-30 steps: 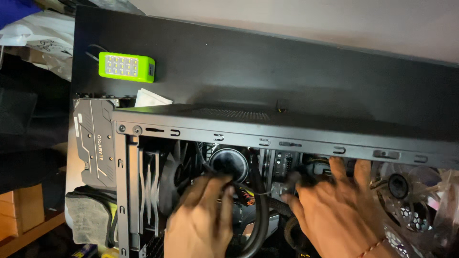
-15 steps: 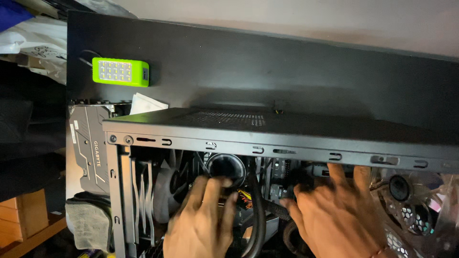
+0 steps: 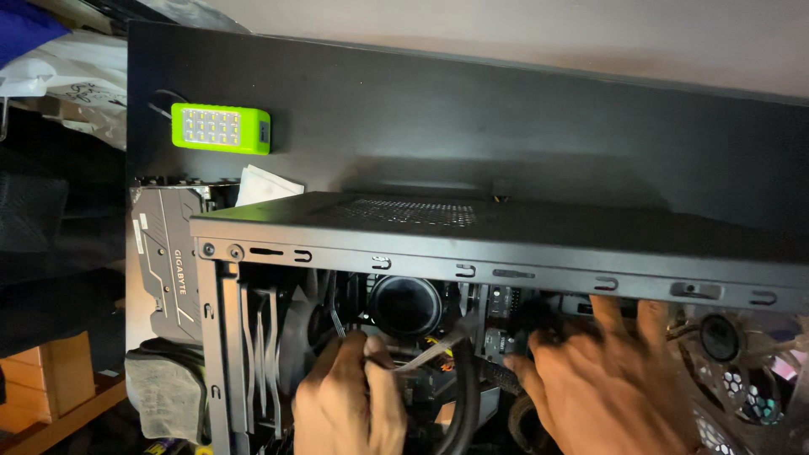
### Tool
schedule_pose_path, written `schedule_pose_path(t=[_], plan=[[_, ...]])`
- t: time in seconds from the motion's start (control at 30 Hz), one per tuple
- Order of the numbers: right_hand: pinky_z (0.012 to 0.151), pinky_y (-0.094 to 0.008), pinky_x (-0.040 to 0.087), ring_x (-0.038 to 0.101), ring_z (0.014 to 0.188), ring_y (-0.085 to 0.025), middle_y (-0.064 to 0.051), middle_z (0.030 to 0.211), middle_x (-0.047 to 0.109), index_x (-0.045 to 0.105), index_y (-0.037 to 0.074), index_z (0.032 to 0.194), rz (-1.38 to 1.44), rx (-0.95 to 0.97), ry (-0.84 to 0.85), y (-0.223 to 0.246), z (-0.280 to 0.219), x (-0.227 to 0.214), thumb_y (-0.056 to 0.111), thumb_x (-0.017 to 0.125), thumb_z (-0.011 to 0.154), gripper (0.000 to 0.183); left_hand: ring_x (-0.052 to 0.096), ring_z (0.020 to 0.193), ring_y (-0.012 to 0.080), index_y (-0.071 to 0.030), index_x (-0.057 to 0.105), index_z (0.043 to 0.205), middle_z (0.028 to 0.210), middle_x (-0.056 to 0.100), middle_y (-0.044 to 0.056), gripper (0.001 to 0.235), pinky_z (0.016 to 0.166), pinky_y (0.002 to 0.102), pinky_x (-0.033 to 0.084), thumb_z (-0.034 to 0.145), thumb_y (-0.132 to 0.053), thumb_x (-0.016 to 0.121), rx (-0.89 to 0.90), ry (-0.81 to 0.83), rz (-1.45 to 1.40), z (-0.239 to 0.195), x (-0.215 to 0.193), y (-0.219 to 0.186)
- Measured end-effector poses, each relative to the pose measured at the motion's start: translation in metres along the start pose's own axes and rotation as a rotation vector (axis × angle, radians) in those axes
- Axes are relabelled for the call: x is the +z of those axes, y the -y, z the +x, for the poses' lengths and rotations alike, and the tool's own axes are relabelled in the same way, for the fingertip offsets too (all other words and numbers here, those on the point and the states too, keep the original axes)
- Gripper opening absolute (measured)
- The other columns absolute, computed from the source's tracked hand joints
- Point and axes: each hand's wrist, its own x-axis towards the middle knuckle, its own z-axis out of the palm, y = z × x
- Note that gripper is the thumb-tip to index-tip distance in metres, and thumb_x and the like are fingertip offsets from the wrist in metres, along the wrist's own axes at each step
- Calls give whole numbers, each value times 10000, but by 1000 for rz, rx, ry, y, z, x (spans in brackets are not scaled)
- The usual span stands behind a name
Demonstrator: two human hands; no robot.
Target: The person assembles a desktop computer by connecting internal cables and components. They route power cables to the motherboard and CPU cooler, secure the power supply unit, and manage wiring inside the case.
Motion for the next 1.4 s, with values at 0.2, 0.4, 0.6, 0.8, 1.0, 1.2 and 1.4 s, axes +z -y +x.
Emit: schedule_pose_path(t=[0.2,0.4,0.6,0.8,1.0,1.2,1.4], plan=[[1117,-689,421,707,1128,-410,-20,698,817,767,325,863,-29,-19,-534,0,-2,10,722,556,886,450,617,569,415,-180,675,760,739,643,105,179,528,488,497,885,-199,548,140,-44,-29,4,3,4],[1180,-647,349,555,1345,-338,64,854,847,716,414,1140,-48,35,-166,0,0,4,828,436,954,534,679,709,435,-256,675,766,829,669,46,147,576,573,501,835,-323,564,-83,58,97,3,7,-1],[1157,-643,318,482,1237,-262,106,762,746,664,432,1050,-119,40,-94,1,-2,-4,825,394,968,484,707,908,395,-346,700,814,962,708,-28,169,701,588,544,831,-445,564,-246,173,165,5,-3,-16],[1231,-649,295,553,1453,-382,95,939,835,671,433,1186,-94,71,-32,4,-4,-12,818,442,955,504,695,906,340,-369,657,794,962,639,-87,521,663,597,556,568,-814,807,-207,226,263,3,-2,-16],[1201,-597,290,467,1388,-266,151,930,788,655,441,1128,-100,58,45,0,0,-10,836,378,988,502,710,890,324,-341,657,791,956,646,-52,361,664,578,561,737,-694,710,-151,245,249,4,0,-9],[1297,-640,220,480,1527,-332,145,1090,795,612,485,1269,-70,110,107,5,-1,-19,832,397,967,508,709,1037,327,-382,708,858,1058,712,-90,172,803,556,580,811,-499,591,-414,303,190,11,-16,-37],[1274,-647,233,536,1481,-357,105,963,816,668,458,1154,-91,90,19,4,-2,-16,810,379,976,489,719,984,324,-360,664,861,1037,676,-72,242,748,573,591,781,-585,627,-299,286,249,7,-7,-24]])
